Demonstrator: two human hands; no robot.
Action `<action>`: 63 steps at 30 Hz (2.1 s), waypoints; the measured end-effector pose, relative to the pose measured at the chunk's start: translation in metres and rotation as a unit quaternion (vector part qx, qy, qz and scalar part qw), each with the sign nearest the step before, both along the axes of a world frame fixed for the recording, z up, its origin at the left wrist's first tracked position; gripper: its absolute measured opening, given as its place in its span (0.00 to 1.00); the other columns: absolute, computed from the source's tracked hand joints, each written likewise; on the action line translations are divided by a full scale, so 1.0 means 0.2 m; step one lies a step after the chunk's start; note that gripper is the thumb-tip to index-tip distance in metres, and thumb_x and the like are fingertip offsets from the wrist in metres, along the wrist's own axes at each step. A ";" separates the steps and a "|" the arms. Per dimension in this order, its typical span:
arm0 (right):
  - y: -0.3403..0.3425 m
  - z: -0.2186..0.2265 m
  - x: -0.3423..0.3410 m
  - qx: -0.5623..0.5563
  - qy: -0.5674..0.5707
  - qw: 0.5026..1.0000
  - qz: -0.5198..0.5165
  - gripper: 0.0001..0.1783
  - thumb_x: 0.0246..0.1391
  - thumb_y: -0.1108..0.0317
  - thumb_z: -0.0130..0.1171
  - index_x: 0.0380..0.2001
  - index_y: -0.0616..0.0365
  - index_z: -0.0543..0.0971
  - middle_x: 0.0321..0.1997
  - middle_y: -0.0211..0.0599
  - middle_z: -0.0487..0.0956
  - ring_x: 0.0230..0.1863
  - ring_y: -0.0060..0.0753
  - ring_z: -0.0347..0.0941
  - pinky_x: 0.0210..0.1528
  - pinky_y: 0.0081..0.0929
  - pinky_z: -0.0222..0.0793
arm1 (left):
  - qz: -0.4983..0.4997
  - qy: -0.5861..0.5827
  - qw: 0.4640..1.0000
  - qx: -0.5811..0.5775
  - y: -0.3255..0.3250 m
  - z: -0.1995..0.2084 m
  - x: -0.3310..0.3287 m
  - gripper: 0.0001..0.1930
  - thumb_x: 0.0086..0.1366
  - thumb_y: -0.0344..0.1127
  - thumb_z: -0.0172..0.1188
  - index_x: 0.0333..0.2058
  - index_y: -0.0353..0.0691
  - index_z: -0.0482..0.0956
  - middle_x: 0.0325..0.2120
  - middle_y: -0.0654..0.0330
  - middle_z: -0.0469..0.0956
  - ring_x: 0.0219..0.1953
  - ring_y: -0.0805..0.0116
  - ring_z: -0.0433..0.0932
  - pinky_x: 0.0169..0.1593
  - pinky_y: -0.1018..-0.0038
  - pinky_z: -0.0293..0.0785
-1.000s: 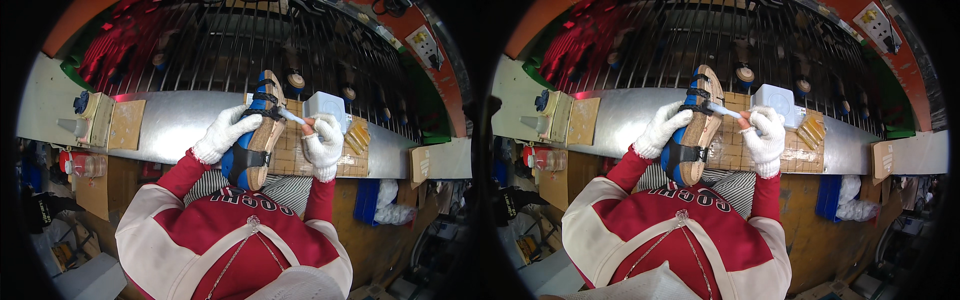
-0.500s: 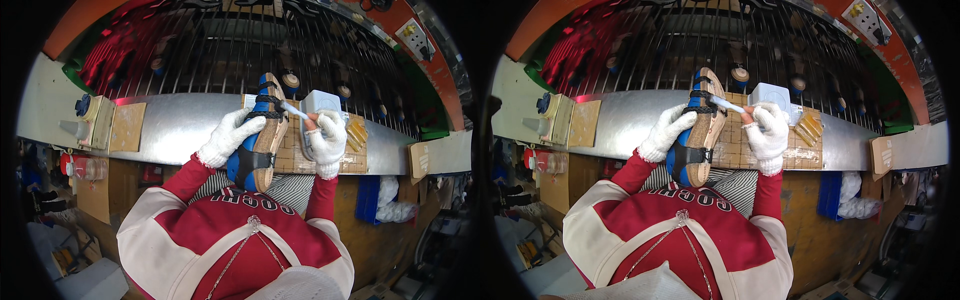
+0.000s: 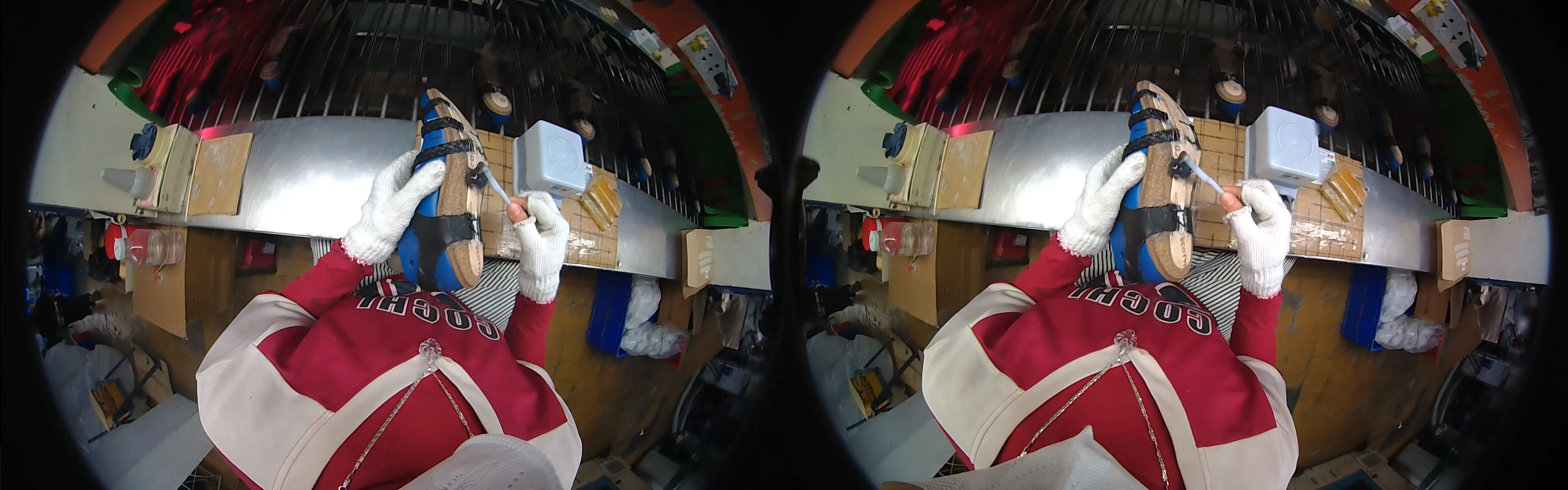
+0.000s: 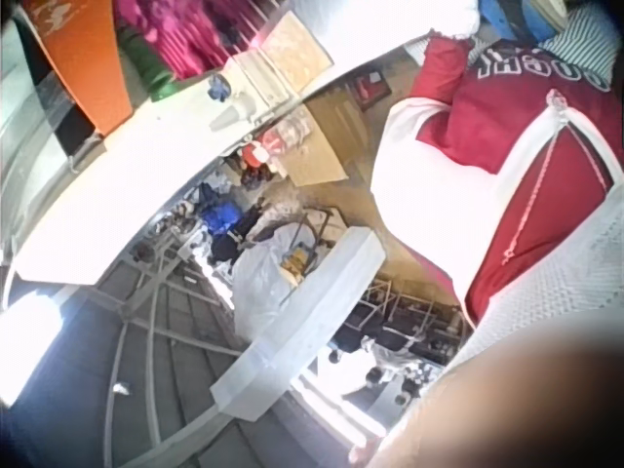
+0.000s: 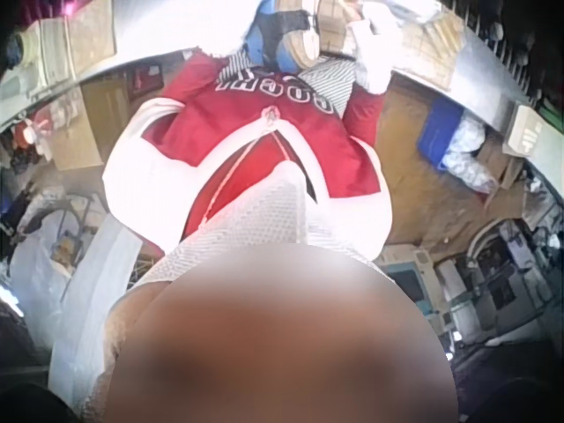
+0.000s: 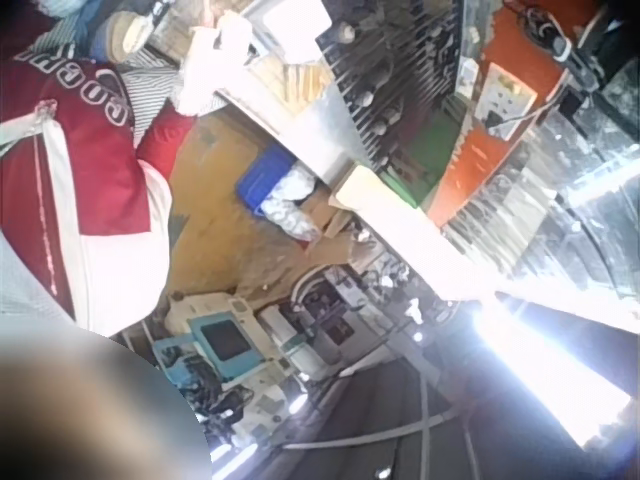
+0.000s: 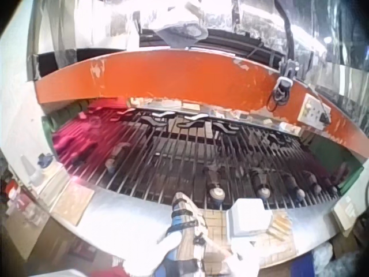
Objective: The person holds a blue and beige sandal and repeatedly applies a dark adhesive to the sole and strap areas using a small brush. The person rotates the sandal to reach different sections and dips the brush into a container on the table to reload adhesive.
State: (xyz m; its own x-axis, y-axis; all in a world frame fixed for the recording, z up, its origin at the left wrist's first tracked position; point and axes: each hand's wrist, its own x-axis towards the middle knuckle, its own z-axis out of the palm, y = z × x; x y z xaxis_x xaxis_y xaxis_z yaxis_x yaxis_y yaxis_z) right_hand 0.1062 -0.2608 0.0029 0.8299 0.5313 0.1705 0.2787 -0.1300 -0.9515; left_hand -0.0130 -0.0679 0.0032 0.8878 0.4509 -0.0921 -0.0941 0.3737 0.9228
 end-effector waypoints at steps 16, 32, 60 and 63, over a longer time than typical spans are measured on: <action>0.10 0.00 -0.03 -0.106 -0.382 0.908 -0.136 0.09 0.50 0.65 0.73 0.35 0.55 0.88 0.37 0.35 0.81 0.38 0.37 0.74 0.43 0.32 0.65 | 0.024 0.034 0.999 0.028 0.02 -0.03 -0.04 0.32 0.66 0.48 0.67 0.58 0.28 0.72 0.47 0.53 0.80 0.49 0.71 0.78 0.54 0.73 0.75; 0.04 -0.01 -0.01 -0.123 -0.398 0.908 -0.038 0.10 0.43 0.68 0.75 0.31 0.54 0.86 0.37 0.33 0.81 0.39 0.37 0.74 0.45 0.34 0.64 | 0.023 0.045 0.991 0.125 0.15 -0.04 0.03 0.38 0.62 0.52 0.69 0.59 0.25 0.72 0.50 0.47 0.80 0.51 0.64 0.80 0.55 0.71 0.77; -0.05 0.01 0.08 -0.068 -0.378 0.922 0.051 0.13 0.39 0.72 0.77 0.32 0.55 0.87 0.37 0.35 0.81 0.42 0.37 0.75 0.45 0.33 0.68 | -0.012 0.067 0.968 0.240 0.29 0.10 0.15 0.28 0.67 0.44 0.65 0.58 0.31 0.73 0.50 0.55 0.80 0.50 0.71 0.79 0.57 0.74 0.75; -0.03 0.01 0.12 0.015 -0.312 0.948 0.068 0.13 0.40 0.71 0.77 0.33 0.56 0.87 0.37 0.35 0.82 0.42 0.36 0.75 0.42 0.31 0.70 | -0.020 0.050 0.974 0.219 0.27 0.09 0.15 0.28 0.68 0.44 0.65 0.58 0.30 0.73 0.50 0.55 0.80 0.50 0.71 0.79 0.57 0.74 0.75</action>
State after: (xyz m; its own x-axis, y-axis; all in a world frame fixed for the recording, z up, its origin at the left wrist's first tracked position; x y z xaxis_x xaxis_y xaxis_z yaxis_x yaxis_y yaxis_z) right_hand 0.1306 -0.2675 0.0040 0.4870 0.6126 0.6226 0.8005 -0.0279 -0.5987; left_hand 0.0167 -0.0148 0.0204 0.9023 0.4309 0.0140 0.0118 -0.0572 0.9983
